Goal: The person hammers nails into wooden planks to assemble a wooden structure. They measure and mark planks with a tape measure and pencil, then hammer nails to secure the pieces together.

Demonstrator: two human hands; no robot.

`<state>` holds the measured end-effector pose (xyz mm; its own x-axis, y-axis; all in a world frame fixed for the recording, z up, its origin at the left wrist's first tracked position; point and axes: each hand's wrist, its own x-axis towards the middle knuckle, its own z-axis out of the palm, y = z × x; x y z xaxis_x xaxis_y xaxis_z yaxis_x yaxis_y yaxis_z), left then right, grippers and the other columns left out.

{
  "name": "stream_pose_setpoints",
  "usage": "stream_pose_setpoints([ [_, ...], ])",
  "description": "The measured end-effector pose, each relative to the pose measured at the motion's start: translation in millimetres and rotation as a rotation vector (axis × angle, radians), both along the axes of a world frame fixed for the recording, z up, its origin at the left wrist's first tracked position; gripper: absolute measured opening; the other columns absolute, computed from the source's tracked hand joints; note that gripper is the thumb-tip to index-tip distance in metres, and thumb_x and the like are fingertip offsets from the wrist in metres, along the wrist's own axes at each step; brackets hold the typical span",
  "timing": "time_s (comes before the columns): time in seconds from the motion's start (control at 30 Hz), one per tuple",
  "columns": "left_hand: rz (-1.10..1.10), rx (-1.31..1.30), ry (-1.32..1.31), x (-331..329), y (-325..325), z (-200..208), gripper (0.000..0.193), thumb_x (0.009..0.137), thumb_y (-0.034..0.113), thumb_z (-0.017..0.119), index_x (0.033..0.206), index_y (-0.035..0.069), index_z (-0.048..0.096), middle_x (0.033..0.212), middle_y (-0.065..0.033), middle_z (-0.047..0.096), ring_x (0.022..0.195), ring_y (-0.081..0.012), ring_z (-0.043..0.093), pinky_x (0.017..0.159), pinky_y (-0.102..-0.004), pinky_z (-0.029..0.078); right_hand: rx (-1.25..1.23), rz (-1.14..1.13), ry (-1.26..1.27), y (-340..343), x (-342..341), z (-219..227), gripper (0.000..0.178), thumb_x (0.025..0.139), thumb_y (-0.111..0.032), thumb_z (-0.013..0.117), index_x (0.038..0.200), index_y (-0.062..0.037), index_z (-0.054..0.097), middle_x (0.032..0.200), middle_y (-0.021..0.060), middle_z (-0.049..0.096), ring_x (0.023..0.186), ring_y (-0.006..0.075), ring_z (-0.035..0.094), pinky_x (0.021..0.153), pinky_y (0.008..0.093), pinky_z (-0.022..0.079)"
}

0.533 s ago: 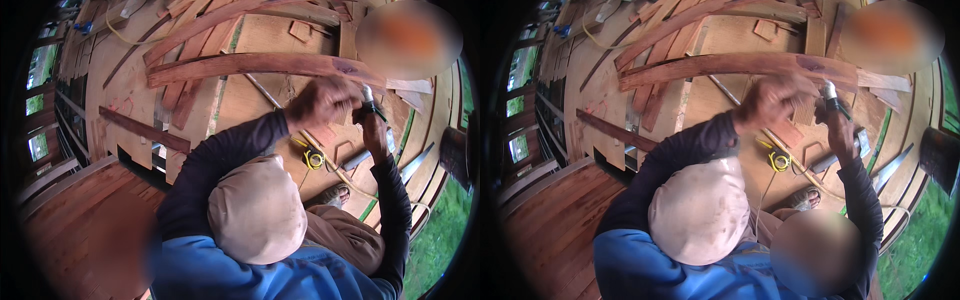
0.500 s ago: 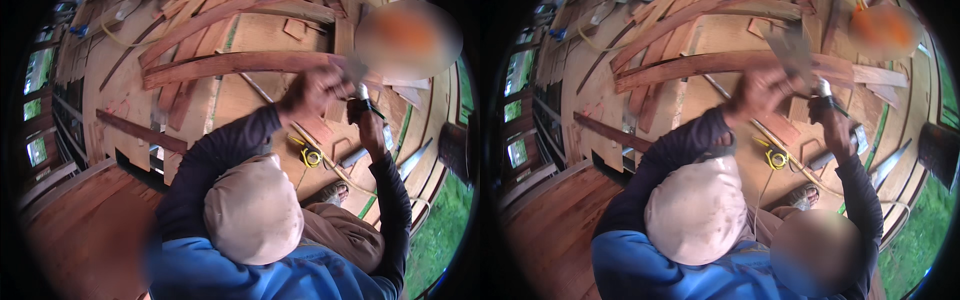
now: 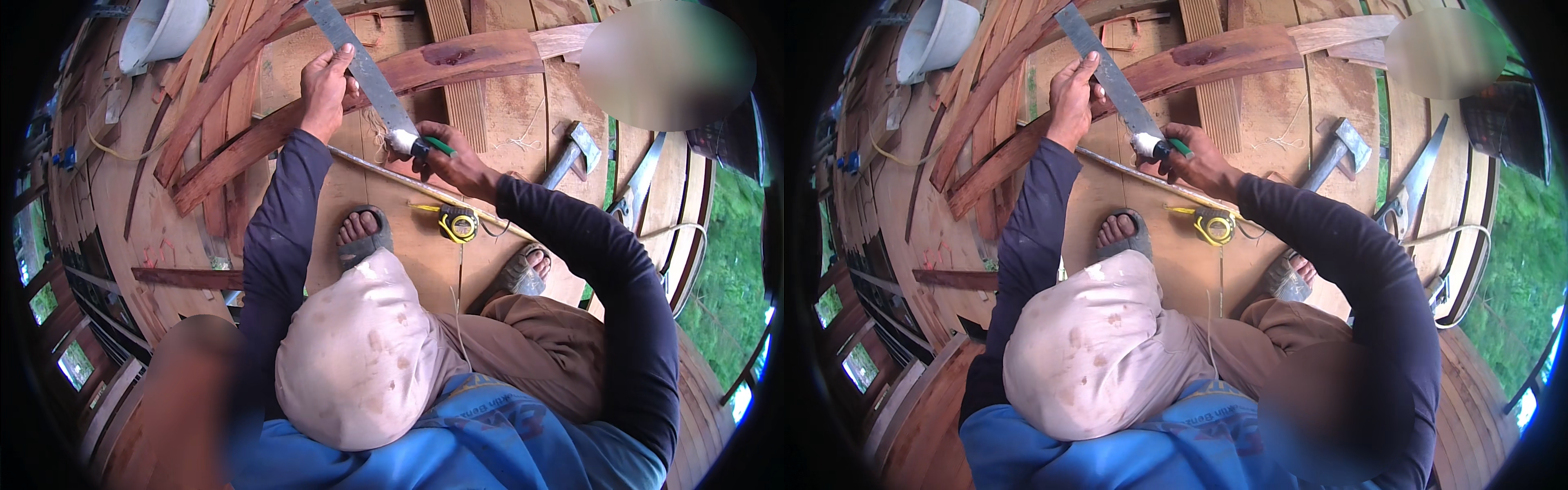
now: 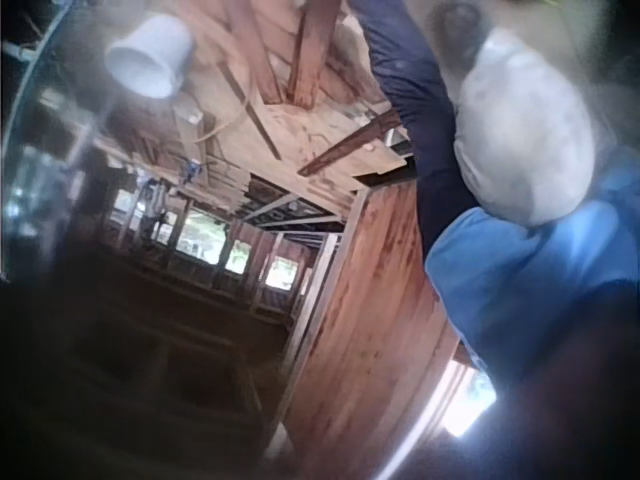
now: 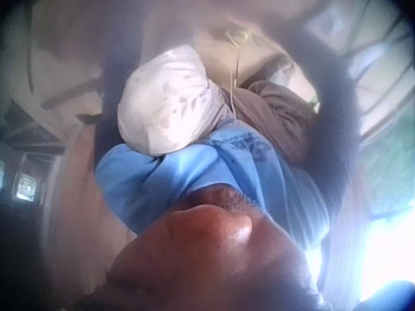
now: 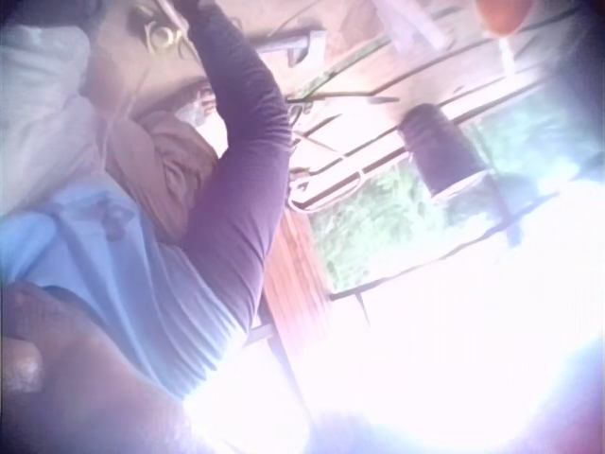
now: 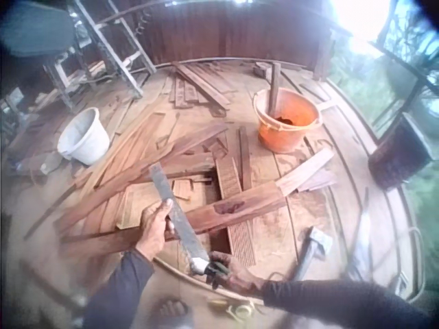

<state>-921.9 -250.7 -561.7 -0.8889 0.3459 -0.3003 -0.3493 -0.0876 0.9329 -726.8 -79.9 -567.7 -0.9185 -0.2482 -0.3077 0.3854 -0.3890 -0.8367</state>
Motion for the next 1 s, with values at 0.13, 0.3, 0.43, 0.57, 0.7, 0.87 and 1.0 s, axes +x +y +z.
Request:
stream_pose_setpoints([
  [0.13, -0.159, -0.502, 0.279, -5, 4, -11, 0.032, 0.098, 0.031, 0.072, 0.106, 0.001, 0.07, 0.078, -0.0024, 0.069, 0.058, -0.011, 0.06, 0.055, -0.0251, 0.05, -0.059, -0.142, 0.028, -7, -2, -27, 0.018, 0.097, -0.014, 0.061, 0.11, -0.0023, 0.063, 0.097, 0.0057, 0.07, 0.078, 0.0114, 0.065, 0.065, 0.0272, 0.057],
  [0.3, -0.282, -0.762, 0.941, 1, -21, -24, 0.068, 0.084, 0.055, 0.077, 0.125, 0.001, 0.067, 0.131, -0.0204, 0.064, 0.123, -0.036, 0.06, 0.103, -0.0466, 0.045, -0.043, -0.207, 0.014, -6, -4, -40, 0.023, 0.097, -0.017, 0.062, 0.115, -0.0023, 0.061, 0.097, 0.0055, 0.069, 0.078, 0.0114, 0.065, 0.065, 0.0273, 0.058],
  [0.43, -0.445, -0.885, 1.132, 19, -37, -35, 0.095, 0.077, 0.064, 0.078, 0.146, 0.004, 0.051, 0.144, -0.019, 0.054, 0.136, -0.0341, 0.049, 0.114, -0.0547, 0.028, -0.065, -0.211, 0.025, 3, -7, -45, 0.025, 0.1, -0.02, 0.059, 0.118, -0.002, 0.058, 0.094, 0.0058, 0.068, 0.077, 0.0121, 0.065, 0.064, 0.028, 0.058],
  [0.57, -0.462, -0.909, 1.112, 16, -38, -44, 0.099, 0.078, 0.068, 0.075, 0.152, 0.009, 0.046, 0.149, -0.017, 0.051, 0.139, -0.0337, 0.046, 0.116, -0.0527, 0.027, -0.038, -0.202, -0.064, 2, -12, -37, 0.022, 0.101, -0.014, 0.056, 0.118, -0.0007, 0.058, 0.094, 0.007, 0.068, 0.075, 0.0134, 0.066, 0.062, 0.0282, 0.058],
  [0.7, -0.499, -0.796, 1.105, 12, -33, -38, 0.098, 0.076, 0.068, 0.076, 0.153, 0.016, 0.045, 0.146, -0.0147, 0.053, 0.136, -0.0341, 0.048, 0.115, -0.054, 0.026, 0.014, -0.259, -0.191, -3, -28, -38, 0.021, 0.099, -0.005, 0.054, 0.118, 0.0016, 0.058, 0.093, 0.0096, 0.068, 0.071, 0.0151, 0.066, 0.059, 0.0299, 0.058],
  [0.87, -0.596, -0.812, 1.168, 16, -23, -31, 0.104, 0.071, 0.068, 0.079, 0.157, 0.023, 0.041, 0.151, -0.0136, 0.046, 0.138, -0.0365, 0.045, 0.116, -0.0558, 0.025, 0.101, -0.313, -0.261, -3, -41, -41, 0.024, 0.097, -0.001, 0.052, 0.121, 0.0051, 0.055, 0.09, 0.0127, 0.068, 0.068, 0.0176, 0.067, 0.058, 0.0308, 0.059],
  [1.0, -0.595, -0.887, 1.154, 22, -18, -32, 0.11, 0.065, 0.064, 0.084, 0.158, 0.026, 0.04, 0.153, -0.0111, 0.042, 0.14, -0.0357, 0.04, 0.115, -0.0577, 0.022, 0.064, -0.382, -0.224, -5, -53, -43, 0.023, 0.098, -0.001, 0.053, 0.12, 0.0066, 0.053, 0.091, 0.0145, 0.07, 0.069, 0.0197, 0.07, 0.058, 0.0329, 0.061],
])
